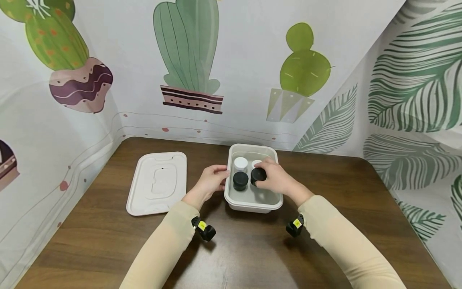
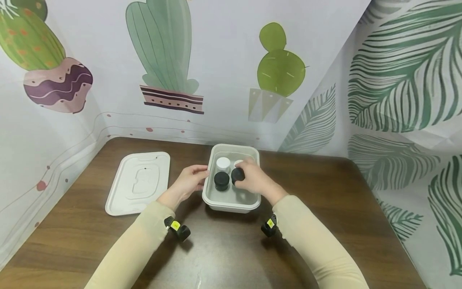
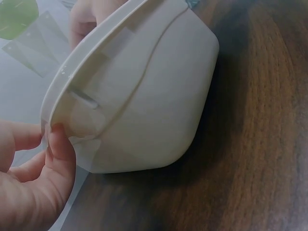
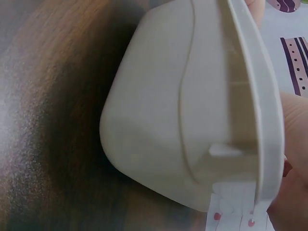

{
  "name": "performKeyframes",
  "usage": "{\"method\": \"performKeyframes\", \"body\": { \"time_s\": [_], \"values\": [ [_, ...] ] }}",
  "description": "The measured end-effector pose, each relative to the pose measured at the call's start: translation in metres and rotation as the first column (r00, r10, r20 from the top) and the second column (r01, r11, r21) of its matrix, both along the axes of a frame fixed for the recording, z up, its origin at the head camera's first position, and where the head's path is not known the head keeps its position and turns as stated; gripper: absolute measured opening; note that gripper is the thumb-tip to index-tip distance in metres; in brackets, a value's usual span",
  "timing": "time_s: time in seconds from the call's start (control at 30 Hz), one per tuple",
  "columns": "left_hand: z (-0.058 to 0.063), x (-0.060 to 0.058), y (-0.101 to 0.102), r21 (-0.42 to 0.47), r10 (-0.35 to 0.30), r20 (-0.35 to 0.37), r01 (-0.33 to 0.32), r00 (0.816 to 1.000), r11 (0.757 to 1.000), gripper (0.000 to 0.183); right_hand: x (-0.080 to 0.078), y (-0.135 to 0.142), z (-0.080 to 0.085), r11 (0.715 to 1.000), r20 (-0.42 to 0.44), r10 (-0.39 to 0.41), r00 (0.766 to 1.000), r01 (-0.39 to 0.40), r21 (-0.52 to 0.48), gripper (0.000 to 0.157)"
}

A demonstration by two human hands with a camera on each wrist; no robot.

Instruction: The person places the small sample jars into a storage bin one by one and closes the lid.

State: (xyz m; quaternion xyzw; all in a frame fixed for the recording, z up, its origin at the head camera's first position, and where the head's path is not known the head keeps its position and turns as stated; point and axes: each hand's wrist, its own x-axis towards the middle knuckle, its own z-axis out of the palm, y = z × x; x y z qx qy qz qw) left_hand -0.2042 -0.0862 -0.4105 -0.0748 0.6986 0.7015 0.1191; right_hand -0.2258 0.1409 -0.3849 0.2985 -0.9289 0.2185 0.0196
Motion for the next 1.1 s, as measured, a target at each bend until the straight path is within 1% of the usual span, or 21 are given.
{"method": "performKeyframes", "body": {
  "time_s": [0.1,0.2,0.5,0.63,0.8,0.97,1.1],
  "values": [
    [-0.0004,-0.0007,0.0003,0.003,0.000,0.001,0.000,1.000,1.000,0.035,0.0004,-0.0009,-0.0005,0.999,-0.002,0.014,1.000,-0.014,0.032,0.055],
    [0.0001,-0.0005,0.0004,0.007,-0.007,0.000,0.007,1.000,1.000,0.035,0.0013,-0.0023,-0.0003,0.997,0.015,0.020,1.000,-0.021,0.072,0.055],
    [0.0027,-0.0004,0.0004,-0.002,-0.009,0.001,0.009,1.000,1.000,0.035,0.0026,-0.0040,0.0013,0.988,0.050,0.016,0.999,-0.024,0.156,0.054],
    [0.0039,-0.0006,0.0008,-0.003,-0.010,0.001,0.010,1.000,1.000,0.034,0.0024,-0.0049,0.0007,0.984,0.053,0.010,0.999,-0.020,0.174,0.052],
    [0.0037,-0.0008,0.0013,0.001,-0.012,0.000,0.012,1.000,1.000,0.035,0.0020,-0.0058,-0.0003,0.981,0.035,0.017,0.999,-0.023,0.193,0.049],
    [0.0029,-0.0013,0.0010,-0.007,-0.026,-0.004,0.026,1.000,1.000,0.036,0.0029,-0.0063,-0.0010,0.977,0.028,0.022,0.999,-0.027,0.212,0.048],
    [0.0020,-0.0019,0.0015,-0.015,-0.023,-0.003,0.023,1.000,1.000,0.036,0.0045,-0.0061,-0.0004,0.974,0.030,0.016,0.999,-0.023,0.227,0.048]
  ]
}}
